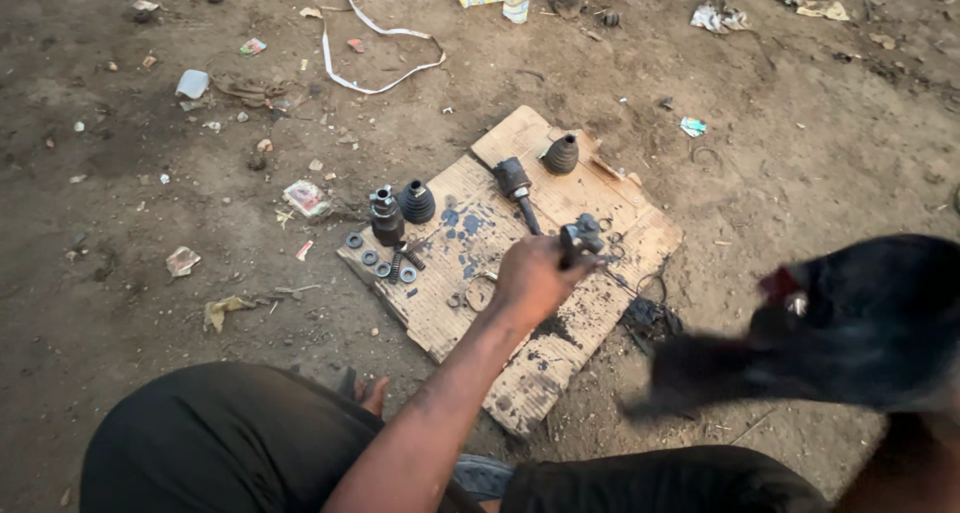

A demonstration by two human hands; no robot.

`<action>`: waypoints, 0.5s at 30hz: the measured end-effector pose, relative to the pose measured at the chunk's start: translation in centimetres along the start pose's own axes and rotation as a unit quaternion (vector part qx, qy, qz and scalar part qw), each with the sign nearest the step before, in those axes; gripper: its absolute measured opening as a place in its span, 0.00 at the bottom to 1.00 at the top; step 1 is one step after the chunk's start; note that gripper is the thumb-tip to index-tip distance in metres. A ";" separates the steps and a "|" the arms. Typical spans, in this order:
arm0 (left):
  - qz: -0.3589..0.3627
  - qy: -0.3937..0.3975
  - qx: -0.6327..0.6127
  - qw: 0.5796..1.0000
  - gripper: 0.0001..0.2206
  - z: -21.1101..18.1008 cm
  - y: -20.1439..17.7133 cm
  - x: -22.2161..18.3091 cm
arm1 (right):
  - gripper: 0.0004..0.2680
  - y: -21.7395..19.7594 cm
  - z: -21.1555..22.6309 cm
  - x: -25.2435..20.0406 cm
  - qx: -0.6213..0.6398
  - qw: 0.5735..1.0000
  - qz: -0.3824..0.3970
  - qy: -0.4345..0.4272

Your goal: The person wipes grease from CV joint axle components using a cloth and handles a small metal ring.

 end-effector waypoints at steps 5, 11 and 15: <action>-0.086 0.059 0.010 0.994 0.11 1.2 -0.2 0.2 | 0.25 6.9 -3.5 -0.4 0.126 0.989 0.044 0.057; 0.006 -0.039 0.056 0.998 0.12 0.8 0.5 0.8 | 0.29 11.6 -1.8 -2.1 0.259 0.954 0.054 0.142; -0.026 -0.036 -0.012 0.999 0.12 0.2 -0.4 0.5 | 0.32 14.2 -1.8 -1.2 0.249 0.912 0.037 0.323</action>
Point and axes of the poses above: each hand's wrist, its own x-axis towards the middle knuckle, its own y-axis out of the palm, z = x × y, the point moved 1 cm from there along x, towards the middle knuckle, and after that the axes turned 3 degrees about -y, right-handed, at the moved point
